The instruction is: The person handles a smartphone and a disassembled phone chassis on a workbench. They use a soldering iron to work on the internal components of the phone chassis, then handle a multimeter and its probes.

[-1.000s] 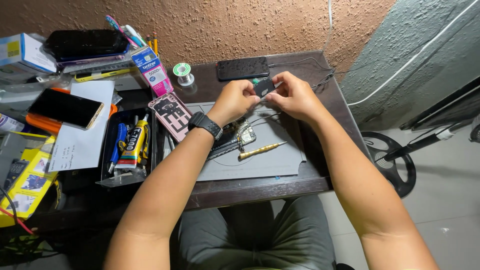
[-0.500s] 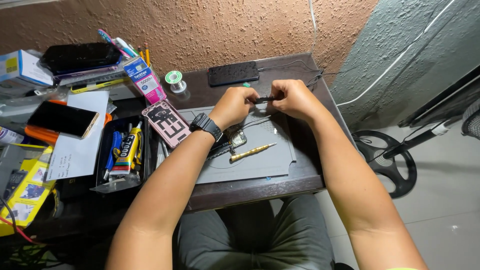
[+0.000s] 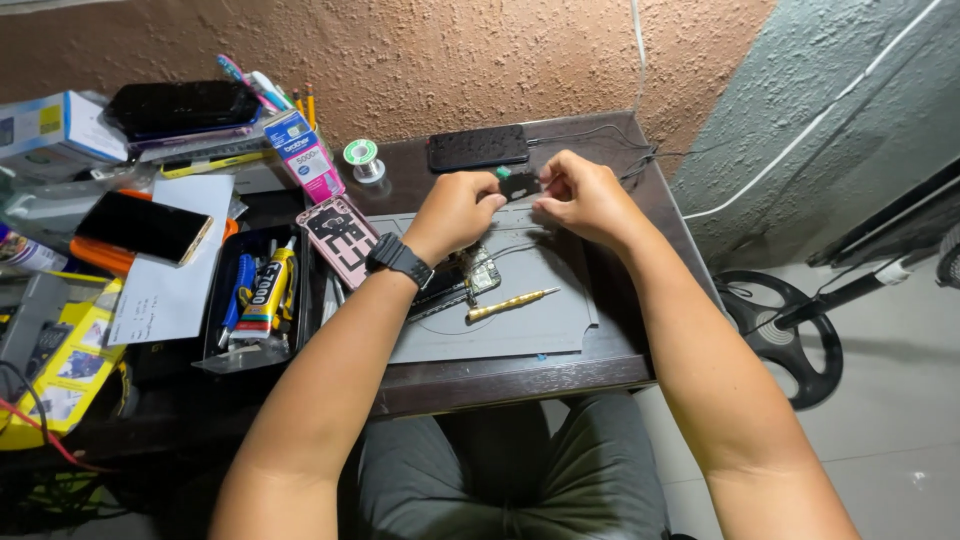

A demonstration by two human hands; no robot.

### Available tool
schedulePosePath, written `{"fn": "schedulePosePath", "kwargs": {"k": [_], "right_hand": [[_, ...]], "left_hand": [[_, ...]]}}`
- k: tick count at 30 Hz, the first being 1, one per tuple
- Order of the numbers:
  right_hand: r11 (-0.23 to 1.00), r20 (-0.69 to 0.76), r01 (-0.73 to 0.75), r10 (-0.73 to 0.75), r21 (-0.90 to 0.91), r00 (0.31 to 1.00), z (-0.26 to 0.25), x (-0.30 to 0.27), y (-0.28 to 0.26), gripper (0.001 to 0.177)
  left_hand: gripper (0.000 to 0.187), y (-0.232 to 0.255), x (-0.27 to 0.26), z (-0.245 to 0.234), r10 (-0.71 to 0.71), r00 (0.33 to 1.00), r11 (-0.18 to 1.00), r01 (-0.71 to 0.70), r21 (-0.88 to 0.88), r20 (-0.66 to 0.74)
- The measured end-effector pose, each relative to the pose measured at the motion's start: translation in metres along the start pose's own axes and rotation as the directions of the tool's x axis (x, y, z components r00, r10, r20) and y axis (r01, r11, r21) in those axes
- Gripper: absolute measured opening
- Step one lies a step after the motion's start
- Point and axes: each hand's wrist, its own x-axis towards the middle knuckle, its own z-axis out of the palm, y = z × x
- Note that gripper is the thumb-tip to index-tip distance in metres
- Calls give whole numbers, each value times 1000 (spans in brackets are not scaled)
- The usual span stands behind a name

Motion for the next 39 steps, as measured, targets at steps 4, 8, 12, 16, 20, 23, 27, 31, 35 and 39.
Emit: {"fn": "schedulePosePath", "kwargs": {"k": [4,8,12,16,20,23,27,31,35,39], "right_hand": [[991,71,48,-39,-124,997,-2,-6,-22,16],[975,209,123,-83,-187,974,9,-11,-28,15],[954,197,209,-168,-213,966,17,-10,-29,13],[932,191,245,-198,-268,961,29,-7,-24,11],[791,223,361,-286,-494,932,47,-6,-5,12],[648,222,401,-343,-647,913,57,-4,-1,19],[624,201,410,-380,-665,903,63,0,3,24],[737,172,395,-363,-549,916,35,-2,-4,20],[797,121,323,-305,-510,945,22,0,6,15],[804,140,304,-271,-512,952,25,-3,-9,12]], "left_hand": [[13,-30,-16,-13,-90,993,996,92,22,-77],[18,-51,-28,-16,-216,967,976,214,-28,-133],[21,-61,-31,-13,-251,957,966,238,-103,-144],[20,-55,-36,-13,-266,955,960,251,-124,-128],[22,-44,-43,-23,-272,957,961,264,-87,-96],[25,-39,-44,-28,-283,956,959,280,-39,-75],[28,-42,-45,-26,-327,943,945,327,-7,-58],[28,-51,-40,-21,-361,931,932,363,22,-52],[28,-51,-41,-22,-331,940,943,332,-3,-77],[28,-47,-44,-24,-320,944,947,321,-6,-82]]}}
